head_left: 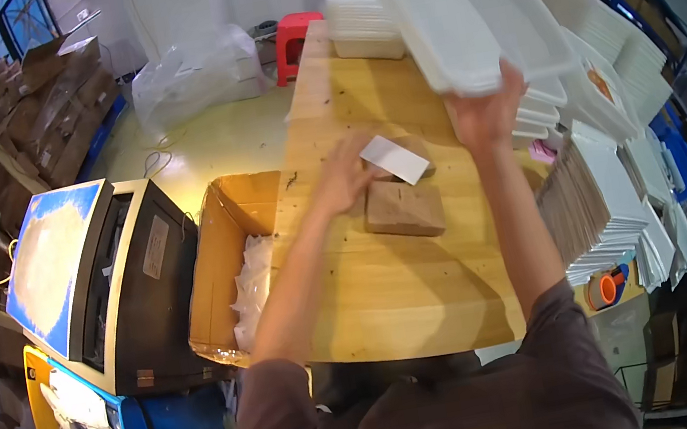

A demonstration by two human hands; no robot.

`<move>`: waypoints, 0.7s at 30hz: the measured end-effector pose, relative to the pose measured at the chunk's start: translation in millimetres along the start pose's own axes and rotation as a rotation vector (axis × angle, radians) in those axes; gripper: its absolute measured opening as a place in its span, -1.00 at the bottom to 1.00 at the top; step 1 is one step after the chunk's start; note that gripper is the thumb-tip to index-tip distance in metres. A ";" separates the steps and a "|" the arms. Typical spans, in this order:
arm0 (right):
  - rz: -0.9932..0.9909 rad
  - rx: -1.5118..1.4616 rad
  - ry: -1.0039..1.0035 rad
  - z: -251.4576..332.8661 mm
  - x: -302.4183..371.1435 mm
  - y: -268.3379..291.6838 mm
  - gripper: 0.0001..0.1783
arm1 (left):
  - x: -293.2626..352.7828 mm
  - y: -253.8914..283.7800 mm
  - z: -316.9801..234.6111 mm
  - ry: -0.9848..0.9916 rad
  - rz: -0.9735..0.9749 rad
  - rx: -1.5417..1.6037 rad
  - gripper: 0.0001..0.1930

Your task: Packing items into small cardboard boxes and then into shipping envelopes.

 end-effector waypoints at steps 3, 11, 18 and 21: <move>-0.032 0.006 -0.001 -33.9 -68.7 -58.0 -0.34 | 10.8 -17.4 11.8 -0.144 -0.067 -0.227 -0.26; -0.017 0.435 -0.008 -114.6 -206.3 -100.8 0.11 | -1.3 -14.6 9.5 -0.213 -0.052 -0.136 -0.45; 1.021 1.530 0.333 -122.5 69.5 -15.7 -0.23 | -3.8 -25.3 30.2 -0.143 -0.132 0.027 -0.64; 0.807 1.543 0.161 -88.4 111.1 87.8 -0.07 | -10.5 -21.3 32.0 -0.098 -0.118 0.193 -0.67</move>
Point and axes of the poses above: each hand's wrist, its own x-axis away from the middle knuckle, its own y-axis out of the back of the hand, z = x × y, the point moved 10 cm from there along -x, towards the middle knuckle, and after that the axes turned 11 degrees about -x, right-handed, at the moved point
